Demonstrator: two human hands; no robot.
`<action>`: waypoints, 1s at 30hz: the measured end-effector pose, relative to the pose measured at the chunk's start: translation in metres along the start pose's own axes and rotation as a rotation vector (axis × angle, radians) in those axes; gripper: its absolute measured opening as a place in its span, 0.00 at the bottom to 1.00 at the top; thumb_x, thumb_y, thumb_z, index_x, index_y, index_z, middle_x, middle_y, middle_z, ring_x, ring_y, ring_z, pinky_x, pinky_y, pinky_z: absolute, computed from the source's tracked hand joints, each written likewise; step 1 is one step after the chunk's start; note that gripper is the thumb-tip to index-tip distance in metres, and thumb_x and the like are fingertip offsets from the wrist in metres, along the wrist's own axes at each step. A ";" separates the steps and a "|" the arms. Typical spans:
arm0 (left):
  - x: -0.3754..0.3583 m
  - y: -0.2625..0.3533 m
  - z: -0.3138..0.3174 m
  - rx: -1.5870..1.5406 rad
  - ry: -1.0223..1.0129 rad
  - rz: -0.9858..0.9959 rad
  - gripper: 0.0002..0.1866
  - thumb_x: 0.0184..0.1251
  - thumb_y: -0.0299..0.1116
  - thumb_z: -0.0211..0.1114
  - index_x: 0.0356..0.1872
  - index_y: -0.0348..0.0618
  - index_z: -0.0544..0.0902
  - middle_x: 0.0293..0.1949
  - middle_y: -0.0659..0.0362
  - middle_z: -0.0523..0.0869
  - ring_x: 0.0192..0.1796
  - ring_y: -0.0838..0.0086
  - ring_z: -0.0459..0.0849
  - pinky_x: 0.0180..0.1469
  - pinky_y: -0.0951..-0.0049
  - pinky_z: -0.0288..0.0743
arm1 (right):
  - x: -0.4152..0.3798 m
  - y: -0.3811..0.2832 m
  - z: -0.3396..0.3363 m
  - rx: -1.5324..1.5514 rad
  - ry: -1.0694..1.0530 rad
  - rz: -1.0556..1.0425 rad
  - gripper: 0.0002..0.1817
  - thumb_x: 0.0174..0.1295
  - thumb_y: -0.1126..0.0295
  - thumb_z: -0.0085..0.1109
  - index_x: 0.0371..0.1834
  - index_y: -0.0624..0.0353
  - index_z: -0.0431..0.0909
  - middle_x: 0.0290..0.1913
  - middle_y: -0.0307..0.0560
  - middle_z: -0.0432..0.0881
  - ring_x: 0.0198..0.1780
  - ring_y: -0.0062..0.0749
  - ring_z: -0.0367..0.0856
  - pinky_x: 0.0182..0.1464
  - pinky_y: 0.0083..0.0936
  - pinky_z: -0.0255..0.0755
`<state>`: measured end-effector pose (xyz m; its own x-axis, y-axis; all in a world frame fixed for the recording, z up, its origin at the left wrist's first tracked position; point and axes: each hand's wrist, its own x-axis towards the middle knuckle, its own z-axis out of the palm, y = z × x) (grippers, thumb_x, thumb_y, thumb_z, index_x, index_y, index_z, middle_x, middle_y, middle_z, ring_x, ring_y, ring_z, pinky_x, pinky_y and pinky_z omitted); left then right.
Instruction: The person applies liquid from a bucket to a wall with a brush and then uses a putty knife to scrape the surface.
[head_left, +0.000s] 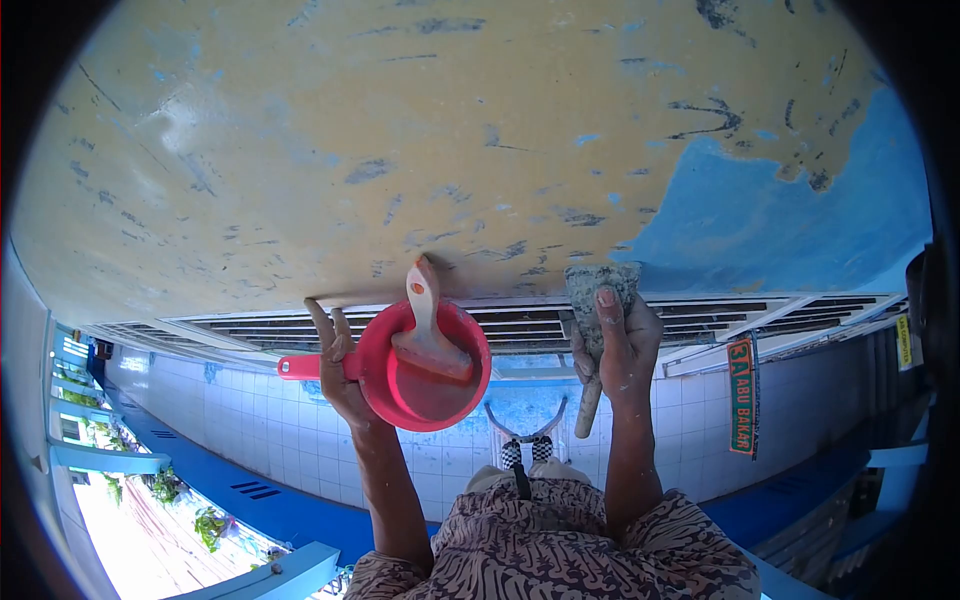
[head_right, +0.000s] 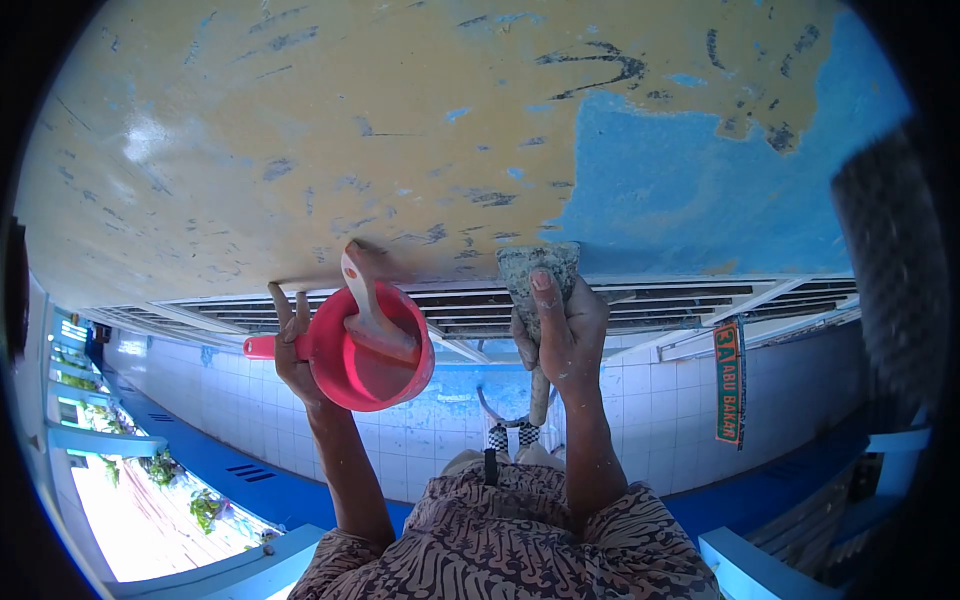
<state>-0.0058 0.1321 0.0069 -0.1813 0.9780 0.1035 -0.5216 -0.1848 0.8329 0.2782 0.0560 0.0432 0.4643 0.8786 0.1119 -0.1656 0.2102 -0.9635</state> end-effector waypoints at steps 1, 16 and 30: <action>0.000 0.000 0.000 0.047 -0.021 0.010 0.41 0.70 0.37 0.45 0.83 0.46 0.42 0.81 0.42 0.47 0.74 0.60 0.69 0.71 0.53 0.72 | 0.000 -0.001 0.002 -0.001 -0.003 0.001 0.24 0.76 0.50 0.54 0.42 0.67 0.75 0.16 0.42 0.76 0.10 0.19 0.69 0.10 0.20 0.59; -0.010 0.020 0.008 -0.005 -0.134 -0.091 0.41 0.70 0.42 0.46 0.84 0.54 0.44 0.83 0.42 0.39 0.77 0.53 0.65 0.71 0.52 0.71 | 0.002 -0.014 0.007 0.046 0.009 0.028 0.23 0.74 0.52 0.59 0.40 0.67 0.81 0.19 0.43 0.81 0.15 0.18 0.75 0.15 0.17 0.66; -0.008 0.017 0.016 -0.004 -0.107 -0.103 0.43 0.68 0.44 0.47 0.84 0.54 0.42 0.82 0.42 0.39 0.75 0.51 0.67 0.70 0.49 0.72 | 0.017 -0.047 0.032 0.112 0.049 -0.073 0.23 0.74 0.52 0.59 0.38 0.66 0.80 0.19 0.43 0.79 0.12 0.18 0.71 0.11 0.17 0.58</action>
<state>-0.0001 0.1230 0.0292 -0.0365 0.9965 0.0750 -0.5366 -0.0828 0.8398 0.2658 0.0752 0.0980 0.5201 0.8378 0.1662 -0.2250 0.3221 -0.9196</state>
